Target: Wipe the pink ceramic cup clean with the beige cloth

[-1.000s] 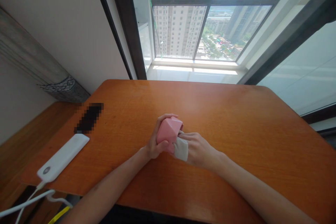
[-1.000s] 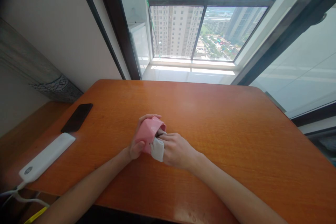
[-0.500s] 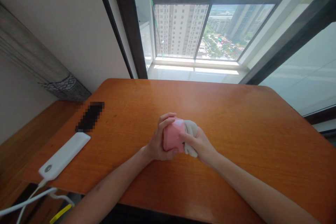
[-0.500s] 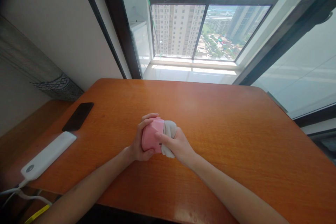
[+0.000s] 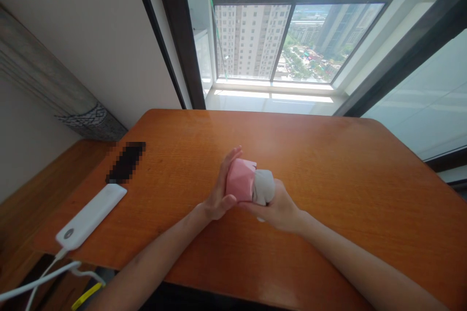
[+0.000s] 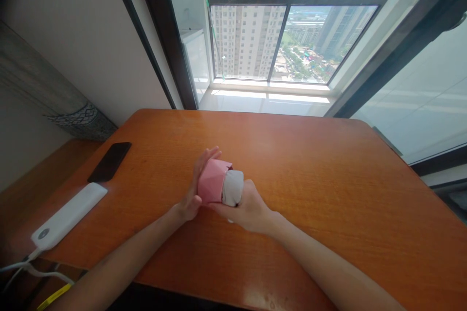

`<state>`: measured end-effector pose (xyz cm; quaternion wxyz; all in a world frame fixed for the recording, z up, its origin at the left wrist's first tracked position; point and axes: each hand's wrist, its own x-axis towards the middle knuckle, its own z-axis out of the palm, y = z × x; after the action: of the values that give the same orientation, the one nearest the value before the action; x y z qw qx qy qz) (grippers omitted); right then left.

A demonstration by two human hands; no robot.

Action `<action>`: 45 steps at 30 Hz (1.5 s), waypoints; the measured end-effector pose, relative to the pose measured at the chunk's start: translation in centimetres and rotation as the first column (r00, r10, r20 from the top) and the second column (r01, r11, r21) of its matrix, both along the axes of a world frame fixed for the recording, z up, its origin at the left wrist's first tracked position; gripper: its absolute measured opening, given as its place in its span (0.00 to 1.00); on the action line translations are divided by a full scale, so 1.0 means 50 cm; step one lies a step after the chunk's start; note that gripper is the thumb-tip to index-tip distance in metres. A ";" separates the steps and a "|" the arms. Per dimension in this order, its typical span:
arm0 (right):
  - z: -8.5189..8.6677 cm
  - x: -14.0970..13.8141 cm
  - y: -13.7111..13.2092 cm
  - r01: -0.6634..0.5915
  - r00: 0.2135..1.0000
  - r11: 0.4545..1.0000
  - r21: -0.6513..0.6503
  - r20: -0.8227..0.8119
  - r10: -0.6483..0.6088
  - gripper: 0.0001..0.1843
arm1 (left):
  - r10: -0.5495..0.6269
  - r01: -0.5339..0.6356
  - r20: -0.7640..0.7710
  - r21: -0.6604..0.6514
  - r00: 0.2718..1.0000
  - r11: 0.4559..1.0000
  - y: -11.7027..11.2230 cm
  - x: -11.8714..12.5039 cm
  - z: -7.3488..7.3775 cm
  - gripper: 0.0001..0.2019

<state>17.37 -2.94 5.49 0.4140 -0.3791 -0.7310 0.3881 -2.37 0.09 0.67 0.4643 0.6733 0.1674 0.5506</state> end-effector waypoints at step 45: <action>-0.020 0.011 0.016 -0.208 0.955 0.801 0.562 0.293 0.043 0.16 | -0.036 0.079 0.150 -0.288 0.988 0.954 -0.015 0.016 0.009 0.42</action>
<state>17.91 -2.15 4.48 0.3820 -0.2315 -0.8871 0.1159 -1.58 -0.68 1.11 0.5856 0.5604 0.1937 0.5527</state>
